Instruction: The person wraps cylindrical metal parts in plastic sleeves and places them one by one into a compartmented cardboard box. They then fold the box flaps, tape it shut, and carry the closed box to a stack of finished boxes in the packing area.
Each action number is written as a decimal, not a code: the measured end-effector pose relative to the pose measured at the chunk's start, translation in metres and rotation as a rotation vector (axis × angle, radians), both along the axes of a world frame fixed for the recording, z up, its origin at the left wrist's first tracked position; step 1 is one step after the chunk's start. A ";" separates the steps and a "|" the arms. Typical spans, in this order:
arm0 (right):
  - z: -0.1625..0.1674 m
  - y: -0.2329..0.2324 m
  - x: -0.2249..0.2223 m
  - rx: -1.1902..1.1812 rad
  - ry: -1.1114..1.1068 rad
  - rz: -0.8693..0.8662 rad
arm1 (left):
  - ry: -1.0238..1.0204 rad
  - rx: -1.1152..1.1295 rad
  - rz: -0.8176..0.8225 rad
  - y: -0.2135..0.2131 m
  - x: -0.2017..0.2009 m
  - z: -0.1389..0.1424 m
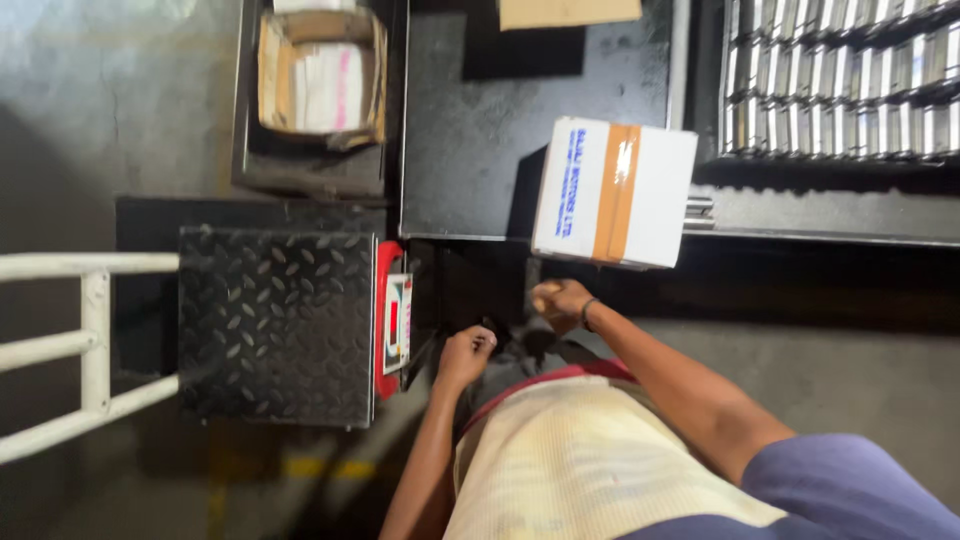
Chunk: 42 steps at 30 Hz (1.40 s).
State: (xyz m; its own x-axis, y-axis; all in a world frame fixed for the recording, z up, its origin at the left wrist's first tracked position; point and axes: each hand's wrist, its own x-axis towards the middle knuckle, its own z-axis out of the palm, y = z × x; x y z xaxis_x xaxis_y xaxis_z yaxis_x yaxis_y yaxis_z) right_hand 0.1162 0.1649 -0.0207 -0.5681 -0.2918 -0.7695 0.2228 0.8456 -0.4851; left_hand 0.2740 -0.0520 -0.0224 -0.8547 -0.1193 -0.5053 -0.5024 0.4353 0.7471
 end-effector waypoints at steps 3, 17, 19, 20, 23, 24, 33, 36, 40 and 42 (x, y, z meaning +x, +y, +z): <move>0.009 -0.042 0.010 -0.315 0.392 0.305 | 0.012 0.023 0.060 0.004 0.010 -0.023; 0.104 0.139 -0.212 -0.269 0.917 0.011 | -0.307 0.927 0.954 0.100 -0.164 -0.034; 0.062 0.179 -0.225 -0.322 0.749 -0.046 | -0.228 0.556 0.486 0.104 -0.174 -0.039; 0.038 0.187 -0.231 -0.450 0.570 -0.234 | -0.185 0.356 0.249 0.105 -0.175 -0.042; -0.001 0.195 -0.245 -0.966 0.033 -0.658 | 0.198 0.072 0.012 0.110 -0.162 -0.036; -0.002 0.187 -0.249 -1.030 -0.157 -0.730 | 0.182 0.111 0.022 0.111 -0.154 -0.025; 0.045 -0.007 -0.263 -1.096 -0.330 -0.062 | 0.124 0.276 0.784 0.080 -0.016 0.100; 0.052 -0.131 -0.232 -1.033 -0.441 -0.029 | 0.273 0.017 1.028 0.048 0.037 0.095; 0.054 -0.295 -0.163 -1.021 -0.584 -0.054 | 0.613 -0.170 1.328 -0.019 0.087 0.059; 0.063 -0.342 -0.133 -1.076 -0.606 -0.021 | 0.126 -0.148 1.421 -0.050 0.112 0.041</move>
